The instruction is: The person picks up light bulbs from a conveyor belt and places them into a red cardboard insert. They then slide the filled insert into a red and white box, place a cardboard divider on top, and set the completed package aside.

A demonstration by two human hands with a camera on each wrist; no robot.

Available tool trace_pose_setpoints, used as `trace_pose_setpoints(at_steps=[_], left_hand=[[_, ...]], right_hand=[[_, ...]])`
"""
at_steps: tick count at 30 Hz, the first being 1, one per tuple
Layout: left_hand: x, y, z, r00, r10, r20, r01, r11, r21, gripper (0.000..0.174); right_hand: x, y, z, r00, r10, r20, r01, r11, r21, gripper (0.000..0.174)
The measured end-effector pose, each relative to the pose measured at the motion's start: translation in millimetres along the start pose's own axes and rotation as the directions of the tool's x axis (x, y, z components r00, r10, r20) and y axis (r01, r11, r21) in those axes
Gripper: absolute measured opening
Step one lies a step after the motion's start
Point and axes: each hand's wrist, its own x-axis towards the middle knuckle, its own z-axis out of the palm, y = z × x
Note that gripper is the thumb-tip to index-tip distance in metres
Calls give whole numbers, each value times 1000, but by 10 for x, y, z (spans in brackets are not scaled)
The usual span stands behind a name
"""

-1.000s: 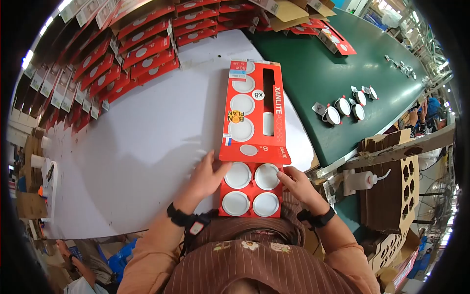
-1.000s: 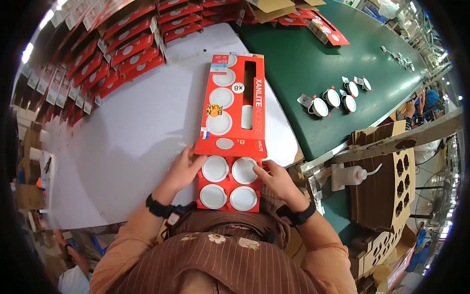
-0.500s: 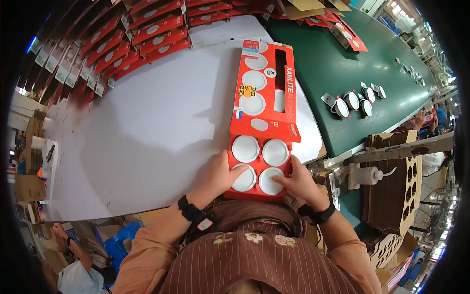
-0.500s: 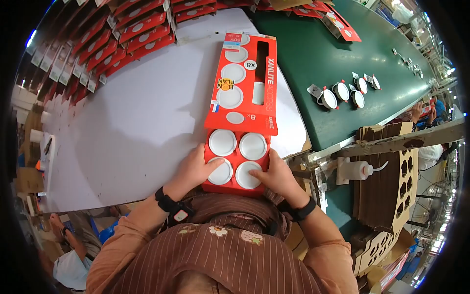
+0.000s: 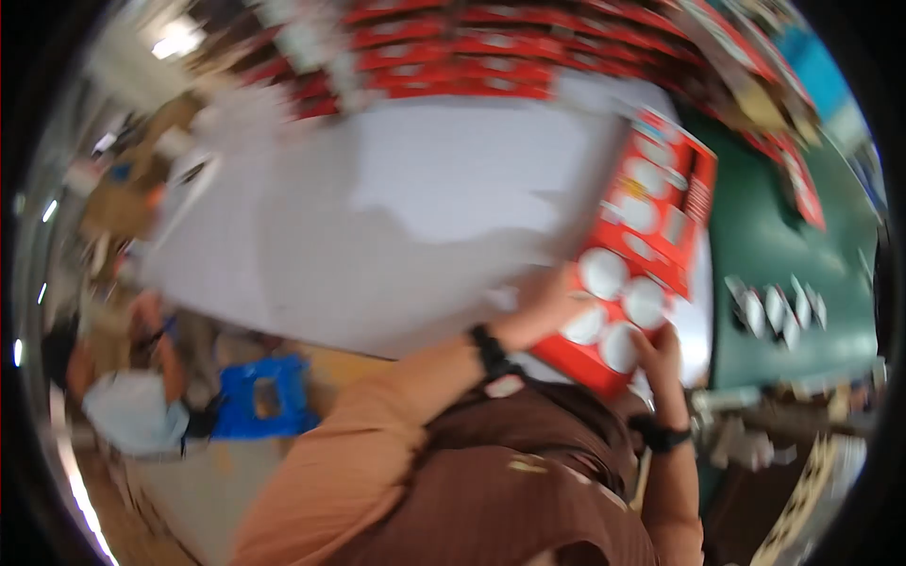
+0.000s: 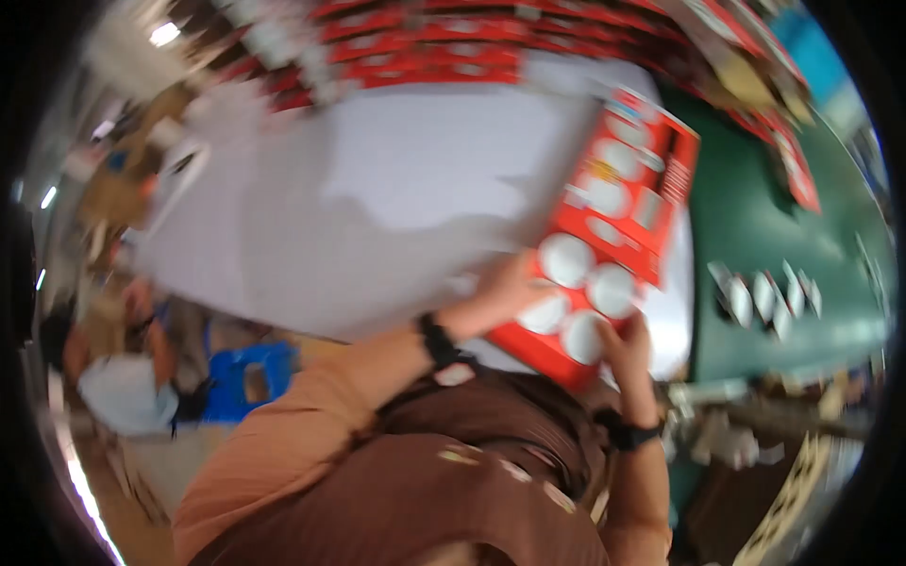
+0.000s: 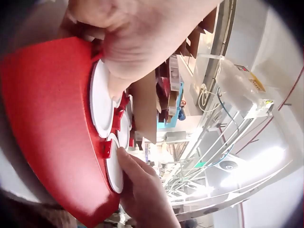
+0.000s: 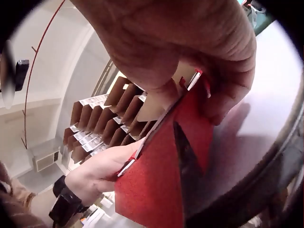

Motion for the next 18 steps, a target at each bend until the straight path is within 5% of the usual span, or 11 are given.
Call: trace_pose_setpoints(at_steps=[2, 5, 6, 8, 9, 10, 12, 13, 15, 18], left_hand=[[-10, -23, 56, 993, 64, -103, -86, 970, -229, 55], [29, -9, -28, 998, 25, -63, -27, 999, -33, 56], [14, 3, -41, 997, 20, -68, -20, 1000, -2, 56], [-115, 11, -197, 1000, -3, -24, 4, 1000, 31, 57], [-236, 30, -259, 998, -59, -33, 59, 998, 26, 56], [-317, -49, -249, 994, -82, -66, 85, 995, 48, 55], [-441, -88, -354, 972, -190, 137, 179, 980, 90, 56], [-479, -109, -357, 973, -198, 119, 188, 978, 87, 56], [-538, -138, -339, 922, -234, 308, 250, 968, -12, 59], [-526, -135, -312, 873, -246, 421, 349, 919, -186, 53]], right_hand=[[134, 98, 27, 996, -85, -12, 84, 995, -52, 38], [267, 130, -25, 977, -211, -28, 198, 949, -247, 36], [226, -202, -132, 996, 37, 87, -22, 986, -166, 33], [296, -129, -364, 994, 49, 96, -38, 992, -119, 25], [363, 72, -572, 990, -145, -2, 128, 879, -458, 23], [231, -462, -640, 995, -89, -54, 45, 837, -545, 30], [282, -533, -673, 892, -440, -109, 281, 725, -628, 43], [350, -580, -614, 887, -452, -97, 300, 721, -624, 43], [455, -801, -471, 721, -693, 23, 453, 445, -772, 48], [780, -511, -472, 803, -553, 223, 501, 425, -754, 47]])
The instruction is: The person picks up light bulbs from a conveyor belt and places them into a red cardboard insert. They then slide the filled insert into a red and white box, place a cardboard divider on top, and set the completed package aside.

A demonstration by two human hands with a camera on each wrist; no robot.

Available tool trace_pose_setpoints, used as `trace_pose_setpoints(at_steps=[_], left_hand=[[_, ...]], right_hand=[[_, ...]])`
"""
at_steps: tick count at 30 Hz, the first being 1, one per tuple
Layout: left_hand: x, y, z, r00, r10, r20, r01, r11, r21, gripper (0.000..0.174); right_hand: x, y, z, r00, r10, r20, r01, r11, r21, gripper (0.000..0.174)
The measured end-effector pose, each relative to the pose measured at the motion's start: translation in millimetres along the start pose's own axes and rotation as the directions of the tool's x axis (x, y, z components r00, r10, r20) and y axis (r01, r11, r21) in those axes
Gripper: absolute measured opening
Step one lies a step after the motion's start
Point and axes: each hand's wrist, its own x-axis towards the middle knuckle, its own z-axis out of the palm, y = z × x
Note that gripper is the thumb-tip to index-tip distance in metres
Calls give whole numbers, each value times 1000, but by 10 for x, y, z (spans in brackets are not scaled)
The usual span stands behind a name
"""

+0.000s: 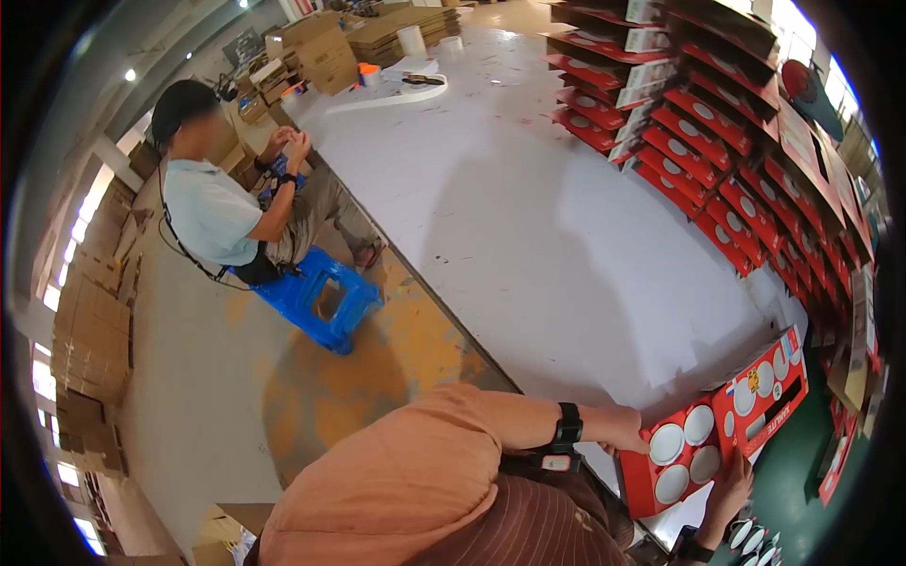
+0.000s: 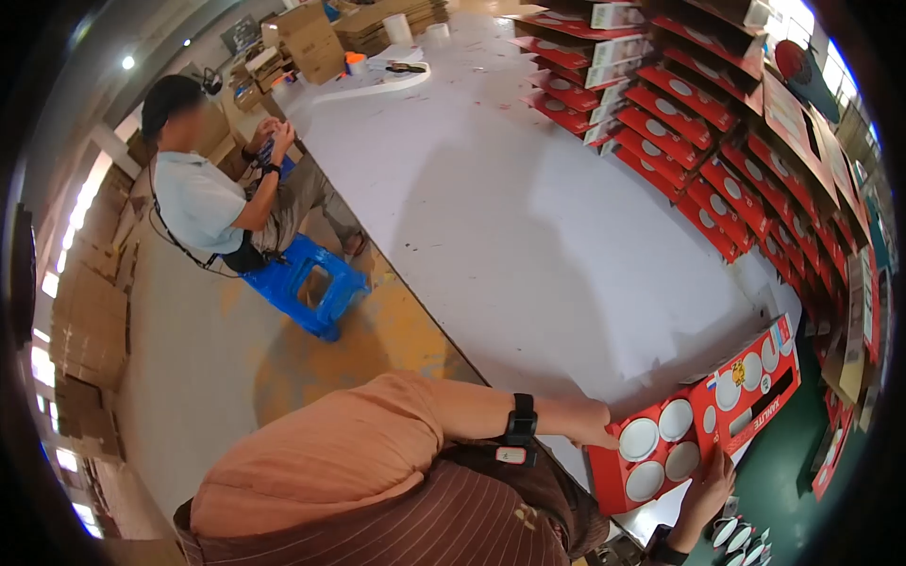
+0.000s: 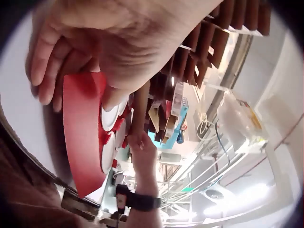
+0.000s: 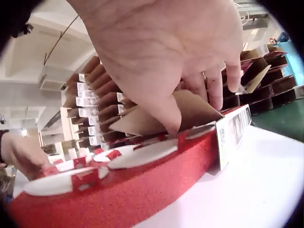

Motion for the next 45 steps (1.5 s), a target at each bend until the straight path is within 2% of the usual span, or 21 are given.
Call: trace_pose_setpoints(at_steps=[1, 3, 9, 12, 17, 18, 20, 21, 24, 26, 28, 31, 32, 33, 34, 35, 36, 37, 38, 40, 45], left_hand=[[47, -15, 37, 1000, 4, -11, -4, 1000, -9, 53], [186, -71, 132, 997, -50, 52, 63, 954, -294, 45], [273, -200, 276, 992, 16, -124, -75, 868, -490, 40], [204, -230, 211, 982, 77, -174, -161, 820, -550, 41], [-82, -185, -7, 975, 218, -54, -199, 729, -655, 48], [-104, -162, -65, 982, 163, -91, -186, 818, -544, 44], [64, -228, -91, 981, 170, -93, -192, 801, -567, 37], [163, -275, -66, 959, 273, -73, -249, 692, -677, 35], [120, -202, -154, 985, 151, -85, -167, 701, -694, 37], [162, -273, -264, 990, 130, -48, -128, 721, -681, 38], [219, -266, -289, 994, 98, -51, -107, 740, -664, 40], [83, -115, -332, 994, 10, -107, -73, 796, -601, 42], [37, -43, -328, 932, 13, -362, -110, 962, -250, 43], [-2, 18, -315, 810, 110, -576, -40, 990, 134, 43], [-16, 51, -304, 812, 108, -573, -36, 990, 134, 43], [-23, 79, -277, 646, 532, -547, -263, 828, 496, 47], [-56, 144, -241, 384, 853, -353, -376, 494, 784, 50], [-90, 237, -163, 465, 845, -265, -371, 458, 808, 58], [-69, 238, -99, 466, 844, -266, -372, 459, 807, 58], [11, 195, -14, 599, 765, -237, -332, 507, 795, 63], [39, 273, -84, 645, 743, -179, -324, 478, 816, 67]], right_hand=[[38, 77, 71, 1000, -16, -12, 17, 997, 74, 39], [86, 136, 106, 1000, 16, -3, -16, 995, 100, 35], [126, 172, 102, 992, 91, 83, -106, 973, 204, 24], [66, 63, -22, 986, 81, 143, -124, 939, 320, 21], [-20, -437, -322, 978, -12, 209, -106, 834, 541, 23], [-38, -495, -344, 985, -28, 172, -82, 796, 599, 24], [-58, -546, -419, 977, -60, 206, -24, 925, 380, 25], [-63, -509, -389, 973, -90, 211, -5, 912, 411, 23], [-79, -579, -445, 976, -12, 219, -94, 878, 470, 18], [-12, -596, -499, 922, 103, 374, -283, 837, 468, 18], [-24, -545, -458, 911, 116, 396, -342, 748, 568, 19], [-49, -581, -415, 944, 76, 322, -277, 716, 641, 18], [-40, -599, -441, 939, 79, 334, -286, 720, 632, 18], [-33, -610, -460, 935, 79, 345, -291, 725, 624, 18], [-31, -620, -458, 934, 81, 348, -296, 722, 625, 18], [-31, -624, -454, 931, 91, 353, -304, 728, 615, 18], [-36, -629, -455, 928, 102, 358, -313, 733, 604, 18], [-46, -637, -458, 926, 103, 362, -317, 733, 602, 18], [-53, -651, -461, 933, 105, 343, -303, 743, 597, 17], [-62, -664, -458, 940, 105, 324, -287, 754, 591, 17], [-73, -667, -450, 961, 59, 269, -212, 782, 586, 16]])
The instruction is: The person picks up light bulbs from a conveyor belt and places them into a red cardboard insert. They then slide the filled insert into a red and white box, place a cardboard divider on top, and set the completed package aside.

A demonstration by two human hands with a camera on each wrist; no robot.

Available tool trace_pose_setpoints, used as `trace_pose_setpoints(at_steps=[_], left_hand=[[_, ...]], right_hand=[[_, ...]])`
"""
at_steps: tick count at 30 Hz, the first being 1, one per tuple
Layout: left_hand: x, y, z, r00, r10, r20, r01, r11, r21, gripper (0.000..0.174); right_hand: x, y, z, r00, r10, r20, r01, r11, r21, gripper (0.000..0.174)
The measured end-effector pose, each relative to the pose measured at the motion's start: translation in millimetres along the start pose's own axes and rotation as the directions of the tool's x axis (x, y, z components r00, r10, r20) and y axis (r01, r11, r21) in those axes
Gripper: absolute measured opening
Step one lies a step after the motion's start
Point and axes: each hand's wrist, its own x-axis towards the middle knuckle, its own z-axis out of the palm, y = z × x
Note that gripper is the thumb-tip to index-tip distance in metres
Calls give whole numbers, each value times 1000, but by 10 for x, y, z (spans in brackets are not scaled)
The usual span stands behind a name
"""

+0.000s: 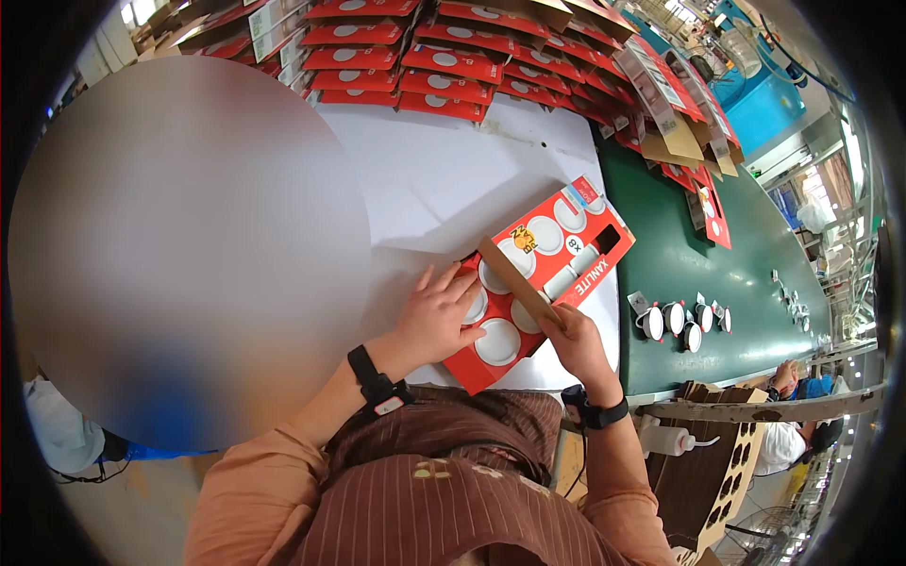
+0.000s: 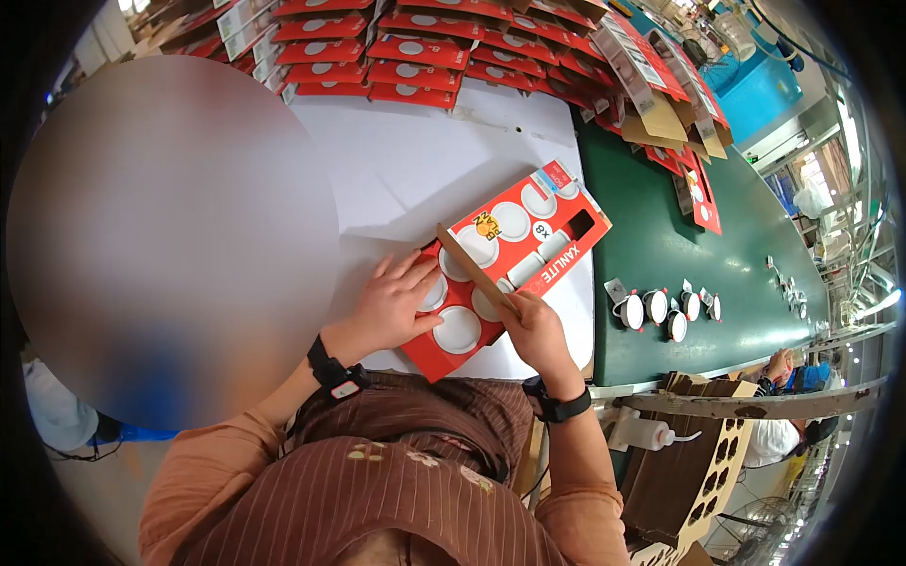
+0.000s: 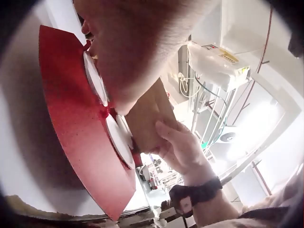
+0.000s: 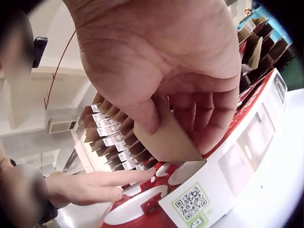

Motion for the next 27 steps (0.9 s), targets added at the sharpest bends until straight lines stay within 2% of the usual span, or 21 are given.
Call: trace_pose_setpoints(at_steps=[2, 8, 19, 22, 24, 25, 26, 27], left_hand=[[63, -6, -67, 998, -19, -63, 15, 998, -69, 67], [128, -10, 34, 997, -44, -71, 42, 999, -34, 66], [189, -71, 3, 999, -54, 4, 54, 998, -32, 65], [185, -141, 49, 999, -34, -5, 33, 995, -92, 63], [130, -197, 23, 999, -15, -33, 10, 989, -147, 62], [49, -229, -2, 980, -118, -157, 93, 982, -162, 59], [-44, -253, -38, 936, -221, -275, 173, 967, -189, 56], [-166, -267, -70, 895, -377, -240, 331, 920, -211, 51]], right_hand=[[3, 12, 5, 1000, 11, -5, -11, 1000, 10, 16], [-1, 33, 31, 1000, -3, -16, 4, 999, 47, 15], [12, -1, 32, 1000, -11, 27, 8, 996, 88, 16], [-6, -4, 11, 999, -41, 29, 39, 997, 65, 16], [-21, 16, -19, 995, 6, 103, -4, 1000, -17, 22], [-34, 8, -71, 995, 8, 101, -7, 1000, -17, 22], [-57, -28, -170, 980, -28, 198, 0, 991, 137, 29], [-80, -51, -284, 955, -77, 287, -10, 957, 291, 35]])
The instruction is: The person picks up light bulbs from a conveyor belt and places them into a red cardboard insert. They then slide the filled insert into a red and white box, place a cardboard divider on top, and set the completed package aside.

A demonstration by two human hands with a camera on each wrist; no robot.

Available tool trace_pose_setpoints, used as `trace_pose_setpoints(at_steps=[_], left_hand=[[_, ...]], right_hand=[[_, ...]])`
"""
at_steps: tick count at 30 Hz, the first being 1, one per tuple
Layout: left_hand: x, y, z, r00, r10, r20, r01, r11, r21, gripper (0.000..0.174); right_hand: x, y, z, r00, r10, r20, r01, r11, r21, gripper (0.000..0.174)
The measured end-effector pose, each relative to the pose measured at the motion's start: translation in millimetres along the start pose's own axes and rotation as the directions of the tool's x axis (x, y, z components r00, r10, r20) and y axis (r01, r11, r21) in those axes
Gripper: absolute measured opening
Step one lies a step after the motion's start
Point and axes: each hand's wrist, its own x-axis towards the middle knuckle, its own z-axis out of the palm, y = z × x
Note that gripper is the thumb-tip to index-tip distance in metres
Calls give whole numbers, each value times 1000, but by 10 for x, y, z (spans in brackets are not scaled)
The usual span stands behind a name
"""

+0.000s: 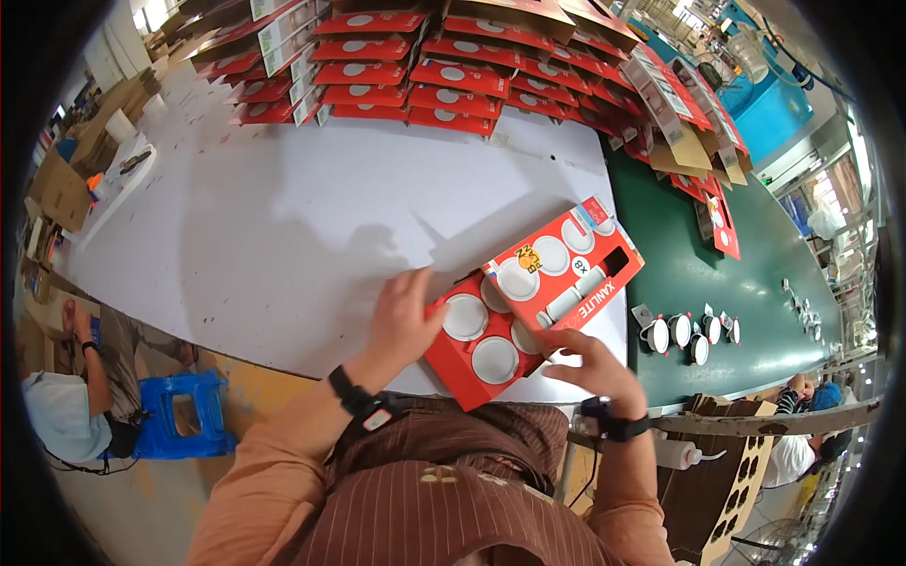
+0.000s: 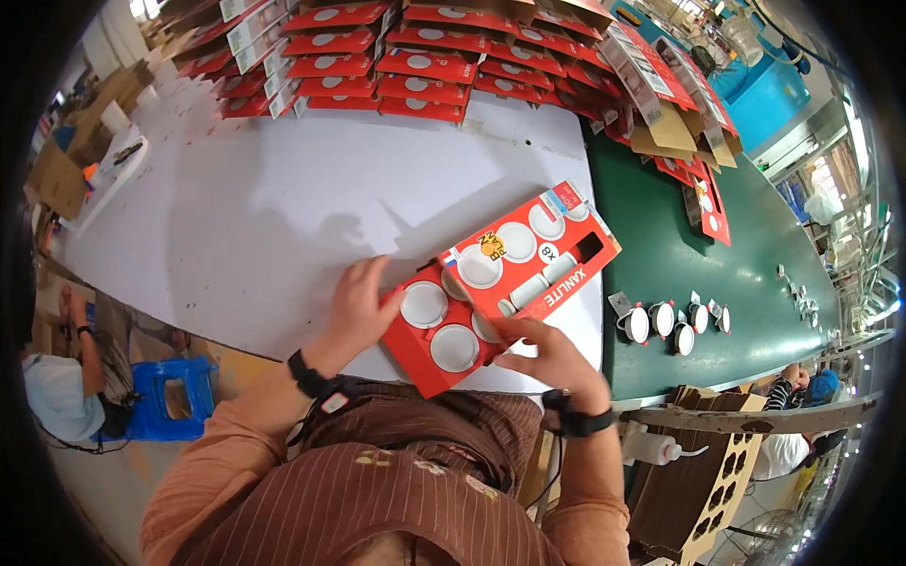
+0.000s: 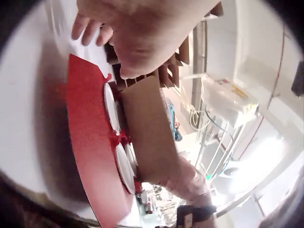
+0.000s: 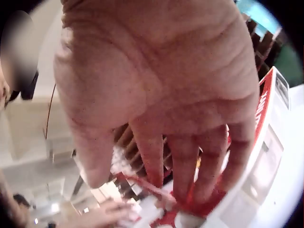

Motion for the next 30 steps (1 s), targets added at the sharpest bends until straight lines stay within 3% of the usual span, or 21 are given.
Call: trace_pose_setpoints(at_steps=[1, 2, 3, 4, 5, 6, 7, 8, 10, 14, 16, 18, 19, 20, 22, 23, 24, 25, 26, 28, 30], left_hand=[[-112, -54, -64, 986, -164, 2, 164, 986, 24, 46], [-206, -125, -122, 986, -167, 12, 166, 986, 28, 46], [-286, -192, -181, 830, -460, 316, 541, 804, -249, 44], [-344, -223, -212, 541, -545, 641, 838, 417, -352, 42], [-411, -213, -213, 541, -548, 638, 837, 420, -350, 42], [-489, -190, -194, 475, -475, 741, 880, 253, -402, 40], [-533, -170, -165, 420, -377, 825, 902, 73, -426, 38], [-559, -169, -98, 422, -381, 822, 900, 70, -430, 38], [-551, -172, 71, 481, -225, 847, 833, -184, -522, 39], [-304, 83, 6, 414, -373, 831, 843, -187, -504, 46], [-264, 28, 71, 389, -372, 843, 869, -154, -470, 47], [-328, -101, 288, 595, -326, 735, 764, -55, -643, 46], [-301, -84, 311, 584, -327, 743, 773, -56, -632, 46], [-242, -61, 329, 602, -365, 710, 749, -49, -661, 44], [-135, -14, 327, 606, -393, 692, 739, -45, -672, 42], [-47, 4, 303, 499, -481, 721, 790, -90, -607, 39], [-1, 12, 301, 385, -559, 734, 830, -138, -540, 37], [-62, -144, 413, 437, -538, 721, 782, -169, -600, 34], [-52, -180, 393, 436, -526, 730, 790, -165, -591, 34], [-48, -226, 337, 537, -443, 717, 753, -132, -645, 33], [-34, -280, 233, 495, -449, 744, 804, -89, -588, 34]], right_hand=[[-2, -24, -216, 989, -3, 147, -14, 993, 116, 46], [-1, 65, -395, 994, 25, 107, -32, 997, 65, 44], [22, 247, -544, 1000, 2, -31, -2, 1000, 4, 45], [77, 358, -725, 984, 75, -160, -71, 997, 31, 42], [194, 694, -888, 935, 99, -342, -84, 995, 58, 37], [285, 702, -1045, 883, 173, -436, -190, 982, 4, 37], [397, 1008, -1232, 862, 90, -498, -112, 994, -15, 40], [477, 1209, -1400, 866, 85, -493, -108, 994, -17, 40], [638, 1515, -1678, 777, -26, -630, -291, 872, -394, 47], [933, 1992, -1950, 726, 100, -681, -393, 872, -291, 51], [1046, 2233, -1973, 841, 227, -492, -343, 926, -159, 48], [1094, 1904, -1838, 829, 330, -452, -412, 906, -95, 45], [1124, 1754, -1754, 809, 421, -410, -479, 876, -45, 44], [1159, 1779, -1705, 803, 434, -409, -489, 871, -37, 44], [1153, 1836, -1581, 875, 351, -333, -333, 936, 112, 45], [1138, 1468, -1489, 855, 386, -348, -435, 897, -74, 44], [1130, 1429, -1449, 853, 366, -373, -430, 897, -103, 44], [1109, 1506, -1424, 859, 346, -378, -398, 915, -68, 44], [1102, 1516, -1383, 864, 322, -386, -361, 932, -31, 45], [1024, 1496, -1357, 855, 362, -372, -397, 918, -19, 48], [968, 1438, -1318, 864, 393, -313, -370, 919, 132, 50]])
